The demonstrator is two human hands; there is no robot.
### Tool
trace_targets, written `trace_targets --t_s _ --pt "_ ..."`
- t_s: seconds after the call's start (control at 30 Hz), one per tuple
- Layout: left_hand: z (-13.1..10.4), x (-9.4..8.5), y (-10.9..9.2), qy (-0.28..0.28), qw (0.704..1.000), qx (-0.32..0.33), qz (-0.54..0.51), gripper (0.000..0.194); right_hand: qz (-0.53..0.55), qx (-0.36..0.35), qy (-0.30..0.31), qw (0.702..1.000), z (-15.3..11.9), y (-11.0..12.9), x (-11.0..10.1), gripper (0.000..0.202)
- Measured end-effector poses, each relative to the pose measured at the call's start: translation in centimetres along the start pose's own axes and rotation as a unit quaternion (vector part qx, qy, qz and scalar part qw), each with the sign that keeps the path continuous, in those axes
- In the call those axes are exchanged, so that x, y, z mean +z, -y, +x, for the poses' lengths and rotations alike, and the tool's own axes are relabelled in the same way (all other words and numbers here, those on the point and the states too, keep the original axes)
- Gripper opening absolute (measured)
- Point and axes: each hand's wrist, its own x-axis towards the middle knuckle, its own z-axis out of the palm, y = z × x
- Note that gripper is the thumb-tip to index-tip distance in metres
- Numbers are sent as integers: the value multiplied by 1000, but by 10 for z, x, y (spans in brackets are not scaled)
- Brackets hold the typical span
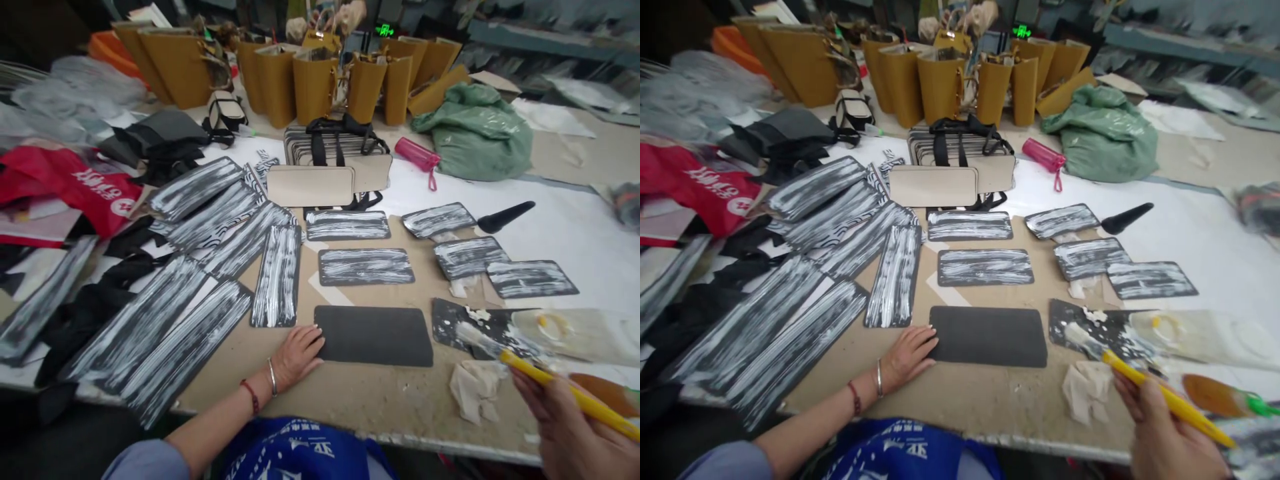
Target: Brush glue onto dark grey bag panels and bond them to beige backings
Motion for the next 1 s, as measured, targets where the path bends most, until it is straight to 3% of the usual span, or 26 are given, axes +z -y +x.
trace_targets --t_s 0.03,0.2,0.3,0.4,0.53,0.63,0.8,1.0 --pt "0 0 0 -4 1000 2 -1 29 63 40 -9 997 -16 6 24 43" --pt "-1 0 2 -13 1000 3 -12 29 209 171 112 956 -83 28 130 43" --pt "0 -2 3 -17 1000 3 -25 29 217 191 160 944 -105 25 164 39" --pt "1 -3 4 -18 999 3 -35 29 204 194 184 942 -113 17 180 37" --pt "1 -2 4 -24 999 2 -41 29 177 171 184 952 -111 9 184 37" --pt "1 -1 4 -36 998 -1 -45 28 152 149 165 963 -103 6 175 38" --pt "1 0 3 -59 997 3 -42 26 117 109 102 982 -78 -3 144 40" --pt "-1 4 6 -54 998 17 -21 26 25 45 -6 999 -28 -27 101 44"
